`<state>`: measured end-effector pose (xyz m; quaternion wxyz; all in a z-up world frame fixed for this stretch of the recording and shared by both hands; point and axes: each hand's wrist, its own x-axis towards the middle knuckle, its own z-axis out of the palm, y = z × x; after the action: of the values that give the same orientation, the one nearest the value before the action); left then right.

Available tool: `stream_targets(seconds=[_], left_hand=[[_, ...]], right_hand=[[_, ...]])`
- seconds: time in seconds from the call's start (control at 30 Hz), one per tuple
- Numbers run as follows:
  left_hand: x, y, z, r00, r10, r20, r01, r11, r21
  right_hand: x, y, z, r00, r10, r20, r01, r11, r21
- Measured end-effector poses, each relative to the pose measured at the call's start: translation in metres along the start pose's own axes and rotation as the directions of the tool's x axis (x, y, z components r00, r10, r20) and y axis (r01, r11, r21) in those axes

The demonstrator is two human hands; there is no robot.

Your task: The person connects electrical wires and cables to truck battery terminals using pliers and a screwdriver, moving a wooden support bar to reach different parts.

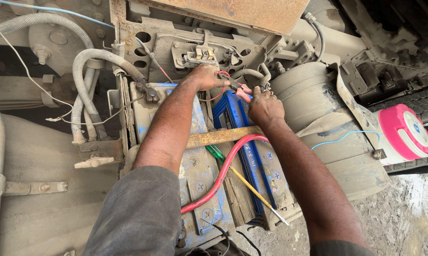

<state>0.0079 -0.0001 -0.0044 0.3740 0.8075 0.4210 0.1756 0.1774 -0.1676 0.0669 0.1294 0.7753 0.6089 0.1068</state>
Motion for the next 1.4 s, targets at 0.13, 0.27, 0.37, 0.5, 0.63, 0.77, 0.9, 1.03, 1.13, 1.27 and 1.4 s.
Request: stream_targets(seconds=[0.13, 0.27, 0.37, 0.5, 0.63, 0.77, 0.9, 1.03, 1.13, 1.27, 1.4], left_hand=[[0.001, -0.002, 0.002, 0.999, 0.036, -0.026, -0.034, 0.996, 0.078], [0.006, -0.002, 0.003, 0.996, -0.065, -0.058, 0.065, 0.998, -0.003], [0.011, 0.000, 0.005, 0.993, -0.059, -0.100, 0.057, 0.998, -0.028], [0.017, -0.008, -0.002, 0.991, 0.025, -0.130, -0.030, 0.999, -0.035], [0.016, -0.022, 0.010, 0.998, 0.062, -0.028, -0.064, 0.994, -0.085], [0.013, -0.019, 0.009, 0.993, 0.121, -0.010, -0.121, 0.990, -0.073], [0.000, -0.017, 0.001, 0.998, 0.048, 0.040, -0.038, 0.975, -0.220], [-0.005, -0.012, -0.001, 0.998, 0.060, 0.012, -0.057, 0.981, -0.188], [-0.002, -0.007, -0.004, 0.983, 0.168, -0.078, -0.169, 0.986, -0.007], [0.002, 0.006, 0.001, 0.942, -0.012, -0.335, -0.045, 0.986, -0.159], [0.005, 0.025, 0.010, 0.862, -0.449, -0.237, 0.312, 0.837, -0.450]], right_hand=[[-0.002, -0.011, 0.000, 0.998, 0.034, -0.062, -0.037, 0.998, -0.043], [-0.001, -0.021, 0.000, 0.995, 0.089, -0.043, -0.089, 0.996, -0.016], [0.003, -0.021, -0.001, 0.979, 0.204, -0.004, -0.204, 0.979, 0.016], [-0.001, -0.005, -0.008, 0.973, 0.224, 0.046, -0.227, 0.972, 0.065], [-0.030, 0.032, -0.006, 0.982, 0.140, 0.130, -0.151, 0.986, 0.076], [-0.061, 0.062, 0.004, 0.992, 0.124, 0.012, -0.124, 0.987, 0.101], [-0.078, 0.076, 0.014, 0.989, 0.126, -0.074, -0.110, 0.977, 0.183], [-0.082, 0.088, 0.011, 0.994, 0.103, 0.042, -0.109, 0.813, 0.572], [-0.091, 0.095, 0.002, 0.957, 0.132, 0.257, -0.283, 0.608, 0.742], [-0.101, 0.104, -0.009, 0.998, 0.069, -0.011, -0.051, 0.825, 0.563], [-0.086, 0.110, -0.011, 0.999, 0.053, 0.009, -0.052, 0.900, 0.432]])
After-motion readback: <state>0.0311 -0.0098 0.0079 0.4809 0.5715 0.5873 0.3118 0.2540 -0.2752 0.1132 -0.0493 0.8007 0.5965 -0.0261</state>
